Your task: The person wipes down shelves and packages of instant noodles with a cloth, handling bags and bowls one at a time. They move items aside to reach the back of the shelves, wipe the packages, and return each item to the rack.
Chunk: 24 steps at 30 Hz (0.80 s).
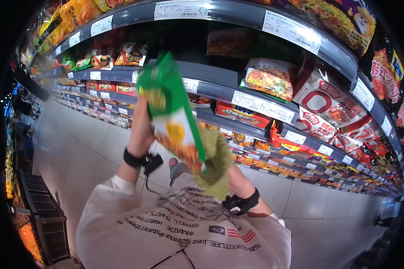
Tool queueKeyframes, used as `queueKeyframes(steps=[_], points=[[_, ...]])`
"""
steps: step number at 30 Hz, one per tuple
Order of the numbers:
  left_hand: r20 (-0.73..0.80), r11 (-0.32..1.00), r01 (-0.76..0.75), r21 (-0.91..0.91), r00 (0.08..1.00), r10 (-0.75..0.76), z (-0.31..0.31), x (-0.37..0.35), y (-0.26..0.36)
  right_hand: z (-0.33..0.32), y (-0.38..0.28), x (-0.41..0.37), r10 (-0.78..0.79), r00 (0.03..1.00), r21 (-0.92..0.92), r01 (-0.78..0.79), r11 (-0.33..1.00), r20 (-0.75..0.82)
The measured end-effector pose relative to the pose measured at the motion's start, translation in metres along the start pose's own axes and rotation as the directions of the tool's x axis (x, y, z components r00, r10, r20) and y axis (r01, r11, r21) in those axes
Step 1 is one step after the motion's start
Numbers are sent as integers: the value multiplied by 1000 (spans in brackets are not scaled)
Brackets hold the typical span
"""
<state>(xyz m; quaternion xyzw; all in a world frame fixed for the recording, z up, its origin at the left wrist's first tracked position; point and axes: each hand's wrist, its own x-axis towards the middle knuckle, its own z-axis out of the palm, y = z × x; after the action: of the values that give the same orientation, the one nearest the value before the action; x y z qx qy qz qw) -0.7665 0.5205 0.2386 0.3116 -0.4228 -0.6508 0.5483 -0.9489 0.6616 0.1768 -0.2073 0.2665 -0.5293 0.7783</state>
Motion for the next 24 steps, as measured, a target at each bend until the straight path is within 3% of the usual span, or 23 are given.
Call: queueKeyframes(steps=[1,2,3,4,5,6,8,9,10,11,12,13,14,15,16,17,18,19,20,21,22,23,24], points=[[52,998,63,23,997,-64,7,25,13,2,-5,-8,0,1000,0,0,1000,0],[74,998,60,11,995,-61,13,47,19,2,-8,-17,-190,980,-206,174,963,-59],[104,995,78,67,991,-85,13,77,19,1,-11,-27,-383,921,-414,321,852,-74],[170,996,85,-14,982,-81,19,104,20,-2,-13,-37,-561,826,-601,427,676,-45],[143,997,54,50,988,-61,27,126,23,-6,-14,-46,-712,702,-753,483,448,27],[122,985,36,167,991,-57,34,152,24,-13,-12,-55,-749,648,-928,179,326,-138],[-45,975,-110,195,992,120,58,190,12,11,-18,-61,-775,620,-967,104,235,-122],[131,884,-320,341,947,292,64,197,6,10,-18,-63,-782,611,-967,103,231,-122],[324,732,-525,434,849,417,69,204,1,9,-15,-68,-771,606,-922,153,355,-196],[331,735,-527,427,847,415,73,221,-7,8,-12,-73,-750,605,-858,202,472,-269],[422,512,-560,652,828,368,77,244,-17,13,-11,-77,-754,598,-860,200,470,-273],[496,226,-564,794,817,295,80,256,-27,22,-12,-81,-827,547,-987,10,159,-128],[502,230,-570,789,813,293,79,262,-40,27,-13,-84,-847,530,-966,-196,-167,38],[478,369,-554,746,832,283,80,266,-51,24,-15,-85,-851,523,-965,-203,-165,35],[456,499,-526,689,849,266,85,264,-52,20,-16,-85,-845,530,-995,-95,28,-74],[464,399,-556,729,830,310,86,261,-52,15,-17,-86,-817,548,-975,14,224,-180],[555,20,-599,800,753,354,90,246,-44,5,-13,-88,-820,541,-973,9,229,-188],[396,-153,-383,911,709,583,85,256,-64,-8,-5,-90,-832,489,-936,78,343,-264],[262,-247,-104,963,562,785,89,249,-72,-19,0,-94,-829,441,-882,152,446,-344],[267,-249,-111,962,566,780,88,242,-78,-28,-1,-103,-857,445,-937,99,335,-260],[373,-79,-455,887,606,702,99,195,-54,-34,-4,-107,-858,440,-936,99,339,-264],[492,136,-713,688,596,635,112,155,-31,-39,-6,-109,-761,413,-611,455,648,-500],[569,257,-638,725,766,298,125,133,-17,-41,-7,-109,-576,481,-100,704,703,-662]])
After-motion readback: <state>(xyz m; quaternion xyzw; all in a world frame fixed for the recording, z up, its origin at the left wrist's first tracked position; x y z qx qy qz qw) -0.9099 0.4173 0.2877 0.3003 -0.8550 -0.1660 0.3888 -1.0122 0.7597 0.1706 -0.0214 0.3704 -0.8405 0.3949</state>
